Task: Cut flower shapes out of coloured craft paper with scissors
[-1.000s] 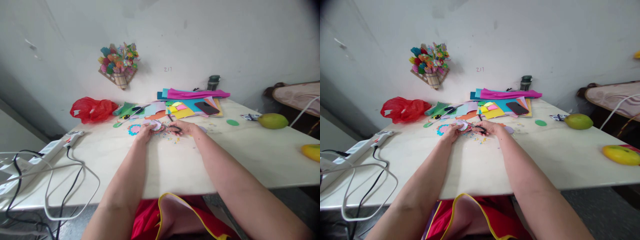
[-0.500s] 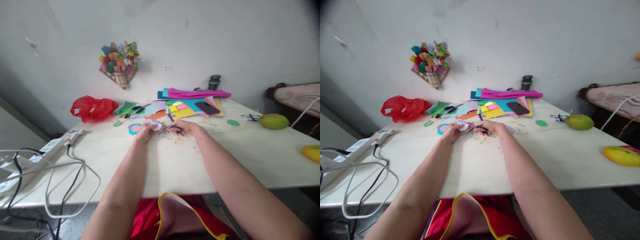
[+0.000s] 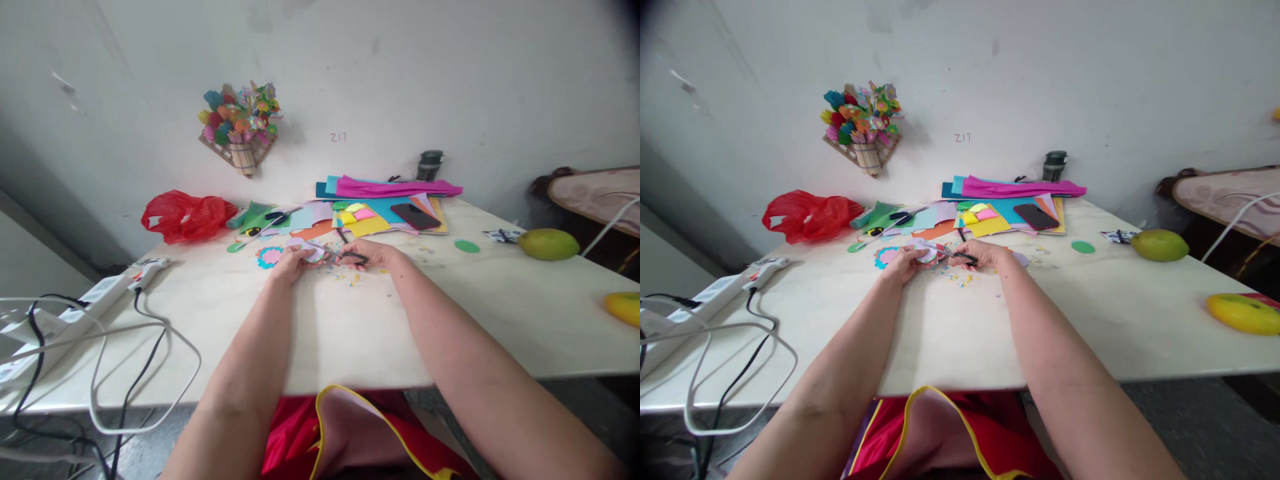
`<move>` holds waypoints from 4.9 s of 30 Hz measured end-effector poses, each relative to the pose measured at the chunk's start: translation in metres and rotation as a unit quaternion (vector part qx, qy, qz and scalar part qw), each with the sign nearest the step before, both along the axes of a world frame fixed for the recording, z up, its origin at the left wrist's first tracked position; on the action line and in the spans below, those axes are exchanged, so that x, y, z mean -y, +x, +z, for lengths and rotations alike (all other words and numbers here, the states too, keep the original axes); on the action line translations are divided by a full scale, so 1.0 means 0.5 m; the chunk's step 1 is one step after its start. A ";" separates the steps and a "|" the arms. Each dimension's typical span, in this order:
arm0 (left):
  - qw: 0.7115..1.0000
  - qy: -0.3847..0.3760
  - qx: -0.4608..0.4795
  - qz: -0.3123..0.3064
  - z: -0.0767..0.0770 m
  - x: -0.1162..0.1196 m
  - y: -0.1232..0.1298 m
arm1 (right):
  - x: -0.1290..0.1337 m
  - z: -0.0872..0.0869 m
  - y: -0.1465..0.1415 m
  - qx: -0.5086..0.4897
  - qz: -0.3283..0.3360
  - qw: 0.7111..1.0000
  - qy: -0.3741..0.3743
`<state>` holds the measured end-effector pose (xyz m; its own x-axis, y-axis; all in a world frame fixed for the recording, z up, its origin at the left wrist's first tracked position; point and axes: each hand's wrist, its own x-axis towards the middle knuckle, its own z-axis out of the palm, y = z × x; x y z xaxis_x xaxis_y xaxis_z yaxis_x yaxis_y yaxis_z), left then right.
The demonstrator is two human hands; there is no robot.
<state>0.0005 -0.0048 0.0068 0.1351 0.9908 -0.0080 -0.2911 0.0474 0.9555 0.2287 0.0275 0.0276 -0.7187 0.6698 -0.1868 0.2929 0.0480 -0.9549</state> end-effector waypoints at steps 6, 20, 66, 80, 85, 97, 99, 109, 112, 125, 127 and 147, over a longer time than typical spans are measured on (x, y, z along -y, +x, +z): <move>1.000 0.002 0.003 0.005 -0.004 -0.002 -0.002 | 0.003 0.004 0.000 0.005 -0.013 1.000 -0.010; 1.000 -0.002 -0.005 -0.001 -0.002 -0.002 -0.002 | 0.002 0.000 0.000 0.014 0.001 1.000 0.002; 0.987 -0.023 0.136 0.085 0.006 0.004 0.050 | 0.031 0.003 -0.033 -0.068 -0.101 0.991 0.060; 0.973 -0.039 0.172 0.149 0.015 0.002 0.077 | 0.015 -0.020 -0.042 -0.141 -0.083 0.985 0.056; 0.967 -0.050 0.174 0.178 0.013 0.000 0.086 | 0.012 -0.026 -0.046 -0.148 -0.076 0.984 0.065; 0.960 -0.028 0.168 0.224 0.012 0.003 0.099 | 0.044 0.002 -0.066 -0.136 -0.083 0.985 0.061; 0.960 -0.026 0.164 0.227 0.011 0.003 0.100 | 0.048 0.005 -0.069 -0.137 -0.089 0.985 0.054; 0.957 -0.023 0.165 0.239 0.010 0.006 0.106 | 0.046 -0.001 -0.080 -0.155 -0.097 0.983 0.011; 0.959 -0.017 0.153 0.236 0.007 0.007 0.105 | 0.046 -0.003 -0.085 -0.155 -0.099 0.983 0.006; 0.951 -0.036 0.181 0.247 0.005 0.003 0.107 | 0.044 -0.010 -0.096 -0.151 -0.105 0.983 0.024; 0.953 -0.042 0.177 0.243 0.001 -0.001 0.104 | 0.047 -0.008 -0.099 -0.148 -0.112 0.982 0.023; 0.955 -0.032 0.144 0.257 0.006 0.003 0.104 | 0.061 0.005 -0.111 -0.147 -0.145 0.978 0.008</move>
<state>0.0526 -0.0061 0.0098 -0.3631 0.9257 -0.1061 -0.5425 -0.1174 0.8318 0.1734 -0.0032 0.0303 -0.5191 0.8547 0.0118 0.0085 0.0189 -0.9998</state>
